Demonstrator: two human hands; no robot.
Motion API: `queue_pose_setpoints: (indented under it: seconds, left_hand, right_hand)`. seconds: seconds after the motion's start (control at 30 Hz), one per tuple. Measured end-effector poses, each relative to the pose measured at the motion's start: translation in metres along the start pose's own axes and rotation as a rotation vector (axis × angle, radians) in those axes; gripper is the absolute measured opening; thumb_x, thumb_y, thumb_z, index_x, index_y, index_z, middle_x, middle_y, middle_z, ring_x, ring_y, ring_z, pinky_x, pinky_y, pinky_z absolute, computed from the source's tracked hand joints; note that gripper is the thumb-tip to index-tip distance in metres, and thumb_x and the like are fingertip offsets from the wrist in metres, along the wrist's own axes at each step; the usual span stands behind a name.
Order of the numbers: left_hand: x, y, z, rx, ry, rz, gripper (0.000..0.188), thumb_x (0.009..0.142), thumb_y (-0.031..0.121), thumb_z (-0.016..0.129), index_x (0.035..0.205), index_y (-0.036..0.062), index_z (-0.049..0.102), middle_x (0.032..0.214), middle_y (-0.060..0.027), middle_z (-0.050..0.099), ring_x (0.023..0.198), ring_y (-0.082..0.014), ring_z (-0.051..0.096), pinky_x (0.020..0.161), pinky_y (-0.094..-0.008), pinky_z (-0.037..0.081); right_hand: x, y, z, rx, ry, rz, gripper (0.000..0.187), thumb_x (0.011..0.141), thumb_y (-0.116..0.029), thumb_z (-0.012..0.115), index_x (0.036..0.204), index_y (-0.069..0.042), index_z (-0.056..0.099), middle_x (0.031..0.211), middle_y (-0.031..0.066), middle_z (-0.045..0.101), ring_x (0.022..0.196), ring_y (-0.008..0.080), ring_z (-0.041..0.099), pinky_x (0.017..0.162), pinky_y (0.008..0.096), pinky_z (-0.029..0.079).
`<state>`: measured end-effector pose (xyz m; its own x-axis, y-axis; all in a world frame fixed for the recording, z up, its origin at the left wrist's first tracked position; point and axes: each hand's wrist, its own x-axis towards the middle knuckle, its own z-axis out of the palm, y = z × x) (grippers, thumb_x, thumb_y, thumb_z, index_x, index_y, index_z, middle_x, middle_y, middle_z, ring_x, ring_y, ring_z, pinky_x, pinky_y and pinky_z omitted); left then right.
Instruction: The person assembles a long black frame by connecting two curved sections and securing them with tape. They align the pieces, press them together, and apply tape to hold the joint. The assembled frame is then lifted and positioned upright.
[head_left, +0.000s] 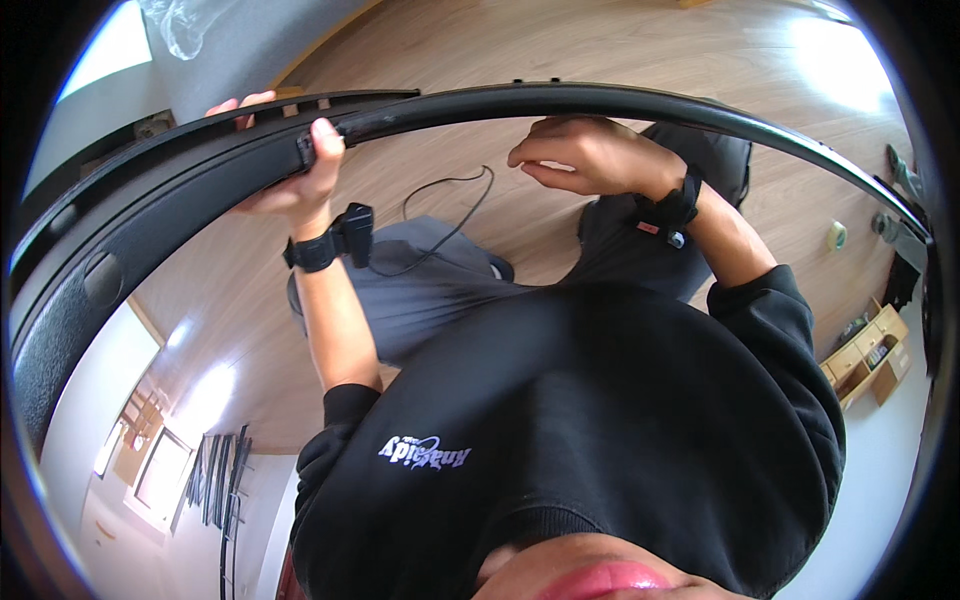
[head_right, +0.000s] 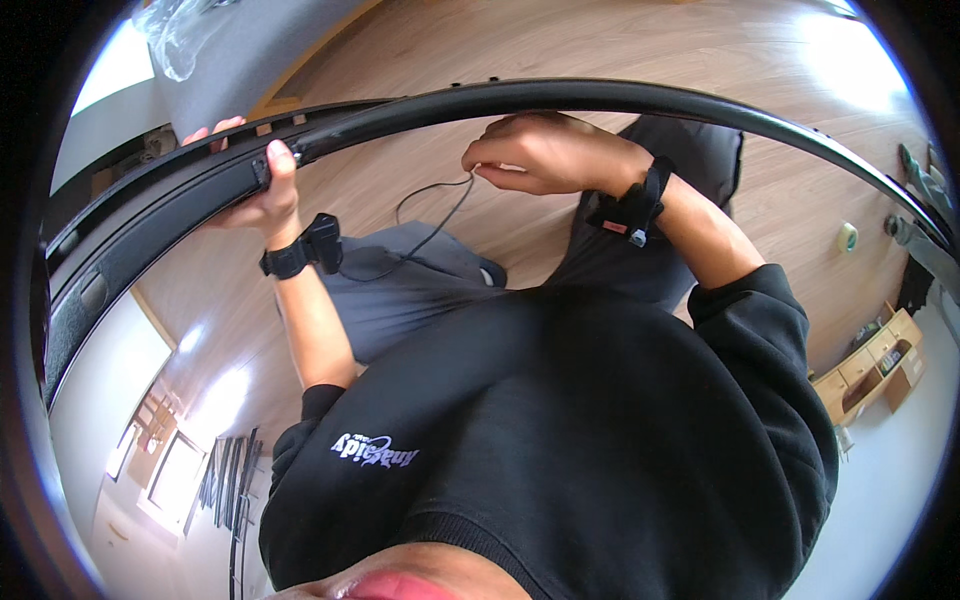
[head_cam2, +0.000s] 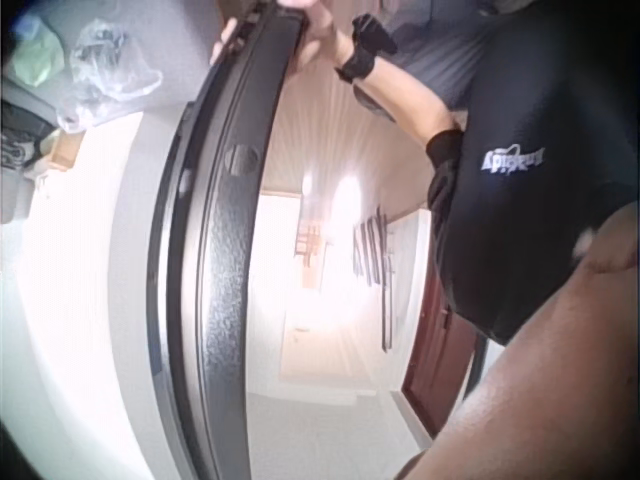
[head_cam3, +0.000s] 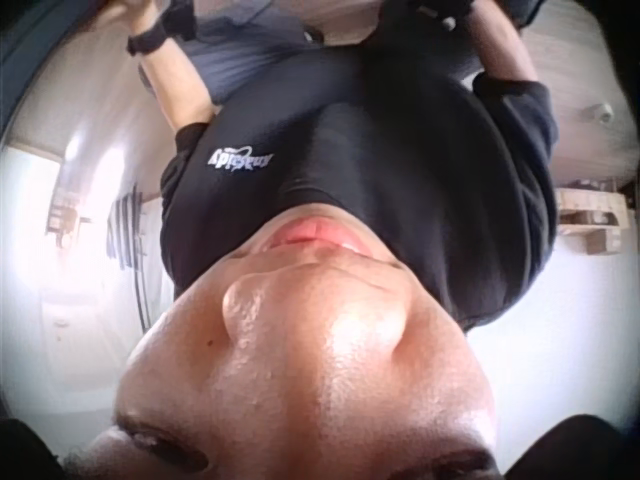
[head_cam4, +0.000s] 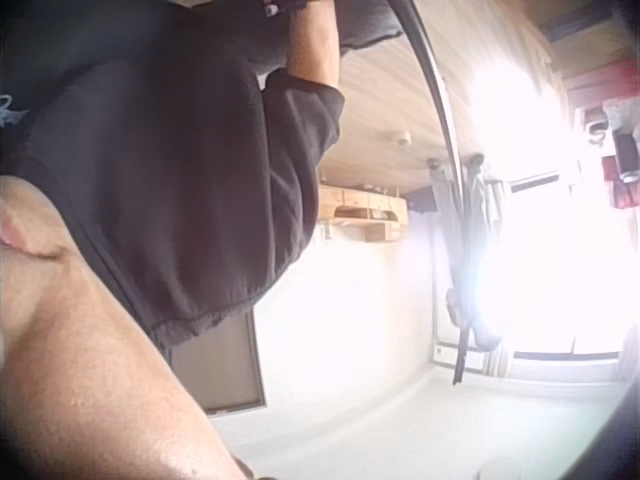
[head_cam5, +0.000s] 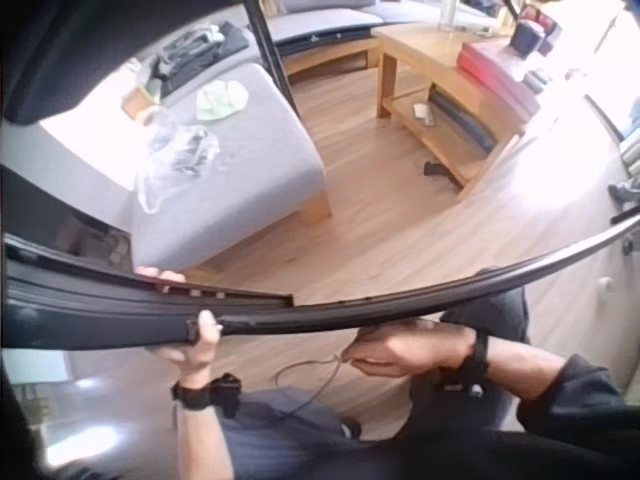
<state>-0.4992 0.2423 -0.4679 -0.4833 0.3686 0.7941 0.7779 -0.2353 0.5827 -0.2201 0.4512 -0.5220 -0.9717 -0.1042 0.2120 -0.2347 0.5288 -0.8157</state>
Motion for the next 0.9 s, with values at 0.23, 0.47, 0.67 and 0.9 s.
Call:
queue_pose_setpoints:
  seconds: [0.23, 0.47, 0.67, 0.9]
  left_hand:
    - [0.001, 0.003, 0.000, 0.044, -0.028, -0.058, 0.091, 0.071, 0.011, 0.083, 0.148, -0.0054, 0.037, 0.135, -0.0194, 0.055, 0.112, -0.0291, 0.067, 0.097, -0.0407, 0.058]
    - [-0.003, 0.011, -0.022, 0.330, -0.298, -0.140, 0.092, 0.076, 0.016, 0.079, 0.153, 0.0049, 0.031, 0.133, -0.0164, 0.055, 0.125, -0.0286, 0.058, 0.108, -0.0430, 0.053]
    - [-0.019, 0.026, -0.045, 0.280, -0.392, -0.247, 0.094, 0.077, 0.015, 0.082, 0.154, 0.0077, 0.029, 0.133, -0.0167, 0.055, 0.125, -0.0298, 0.059, 0.110, -0.0444, 0.053]
    - [-0.036, 0.032, -0.049, 0.206, -0.398, -0.313, 0.094, 0.077, 0.016, 0.084, 0.154, 0.0083, 0.030, 0.134, -0.0175, 0.056, 0.126, -0.0306, 0.059, 0.111, -0.0457, 0.051]
  right_hand:
    - [0.010, -0.054, -0.061, -0.101, -0.103, -0.242, 0.037, 0.084, -0.009, 0.079, 0.119, -0.004, 0.072, 0.106, 0.0130, 0.073, 0.108, 0.0335, 0.071, 0.093, 0.0471, 0.059]
    - [0.021, -0.050, -0.108, -0.639, -0.103, 0.298, 0.089, 0.069, -0.016, 0.095, 0.151, -0.012, 0.060, 0.139, 0.0173, 0.069, 0.122, 0.0385, 0.070, 0.105, 0.0485, 0.059]
    - [0.025, -0.053, -0.097, -0.512, -0.273, 0.541, 0.075, 0.067, 0.004, 0.084, 0.140, -0.002, 0.068, 0.118, 0.0221, 0.076, 0.105, 0.0367, 0.078, 0.095, 0.0423, 0.063]
    - [0.028, -0.054, -0.097, -0.491, -0.351, 0.493, 0.058, 0.070, 0.003, 0.068, 0.128, 0.006, 0.071, 0.125, 0.0288, 0.073, 0.115, 0.0447, 0.074, 0.103, 0.0500, 0.059]
